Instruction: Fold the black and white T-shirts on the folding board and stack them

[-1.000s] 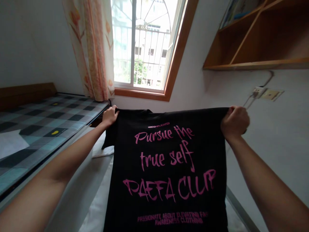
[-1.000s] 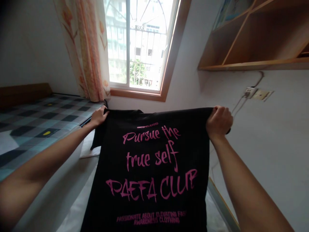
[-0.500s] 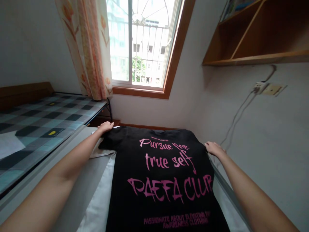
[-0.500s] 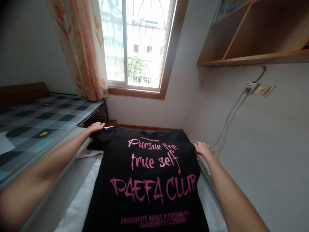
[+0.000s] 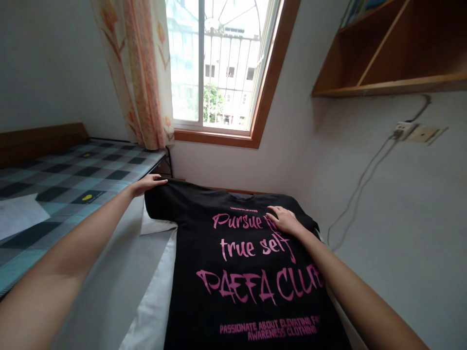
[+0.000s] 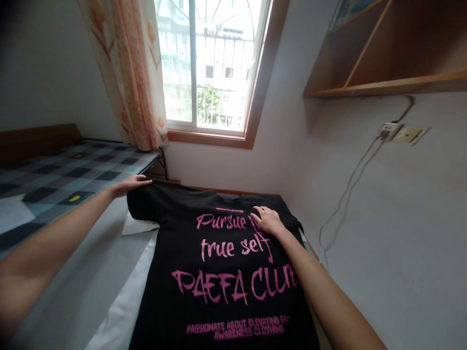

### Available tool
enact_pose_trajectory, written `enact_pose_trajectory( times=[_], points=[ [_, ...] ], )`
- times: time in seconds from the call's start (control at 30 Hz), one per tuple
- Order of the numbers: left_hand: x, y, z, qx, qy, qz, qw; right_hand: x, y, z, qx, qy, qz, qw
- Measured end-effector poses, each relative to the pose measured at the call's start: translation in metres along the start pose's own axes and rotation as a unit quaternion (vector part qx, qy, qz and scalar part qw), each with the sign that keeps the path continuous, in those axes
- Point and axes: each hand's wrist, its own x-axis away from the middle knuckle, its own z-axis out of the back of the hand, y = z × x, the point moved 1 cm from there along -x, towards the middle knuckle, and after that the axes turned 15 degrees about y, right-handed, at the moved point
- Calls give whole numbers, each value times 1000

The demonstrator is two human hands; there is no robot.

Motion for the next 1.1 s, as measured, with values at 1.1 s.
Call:
enact_pose_trajectory(
  times=[1.1],
  points=[
    [189, 30, -45, 38, -305, 71, 949, 123, 40, 83, -11, -189, -263, 946]
  ],
)
